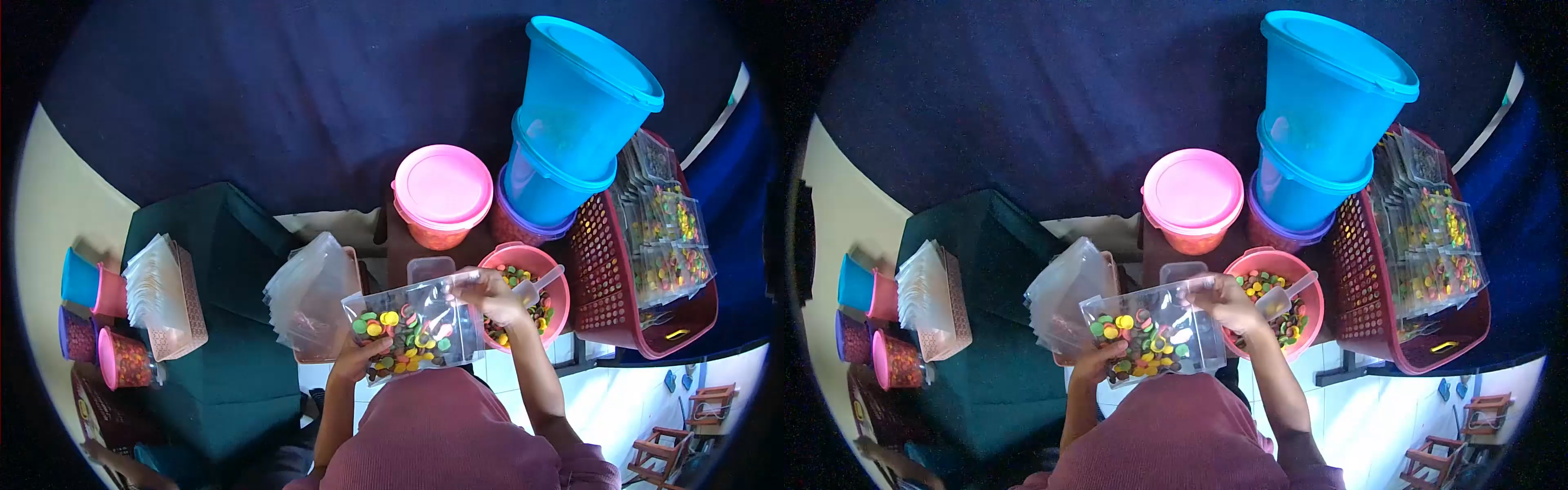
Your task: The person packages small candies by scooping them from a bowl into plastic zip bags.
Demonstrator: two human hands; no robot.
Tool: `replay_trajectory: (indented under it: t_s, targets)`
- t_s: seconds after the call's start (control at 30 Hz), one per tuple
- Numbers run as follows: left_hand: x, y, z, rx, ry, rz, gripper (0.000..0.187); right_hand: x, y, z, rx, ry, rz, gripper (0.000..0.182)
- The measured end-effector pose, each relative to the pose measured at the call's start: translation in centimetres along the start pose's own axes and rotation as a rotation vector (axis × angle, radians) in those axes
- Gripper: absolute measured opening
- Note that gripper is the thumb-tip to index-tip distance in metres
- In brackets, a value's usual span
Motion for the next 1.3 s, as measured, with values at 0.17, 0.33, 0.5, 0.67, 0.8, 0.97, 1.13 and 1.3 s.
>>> replay_trajectory:
  t_s: [0.17,0.33,0.5,0.67,0.8,0.97,1.13,1.3]
  targets:
    - [-1.7,-0.1,-0.4,0.005,0.072,0.046,0.034,0.3,1.1,0.1,0.135,0.154,-0.227,0.007]
    - [-2.7,-0.4,-0.6,-0.065,0.067,0.014,0.028,1.5,-0.1,-0.1,0.061,0.012,-0.064,0.011]
    - [-3.4,-1.8,-0.7,-0.071,0.116,-0.009,0.036,3.8,0.1,-0.8,-0.050,-0.183,0.070,0.015]
    - [-5.4,-2.6,-0.7,-0.100,0.191,-0.057,0.027,3.9,0.5,-0.8,-0.012,0.028,-0.353,0.012]
    - [-6.6,-3.0,-0.6,-0.125,0.271,-0.080,0.030,4.5,1.7,-0.1,0.251,0.164,-0.533,0.012]
    - [-7.6,-3.0,-1.2,-0.192,0.248,-0.077,0.036,6.0,0.7,0.2,0.035,-0.171,-0.234,0.016]
    - [-8.3,-3.9,-1.0,-0.240,0.236,-0.160,0.039,7.5,0.6,-0.3,-0.188,-0.217,-0.457,0.018]
    - [-9.1,-4.9,-0.9,-0.211,0.321,-0.173,0.029,7.0,1.0,-0.6,0.155,0.049,-0.769,0.012]
Point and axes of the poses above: each hand's wrist, its own z-axis towards the middle knuckle, its own x-axis out of the back of the hand, y = z × x, the point moved 1 cm from there along z, towards the middle knuckle, and after that the axes turned 10 degrees about -x, right-handed, at the moved point
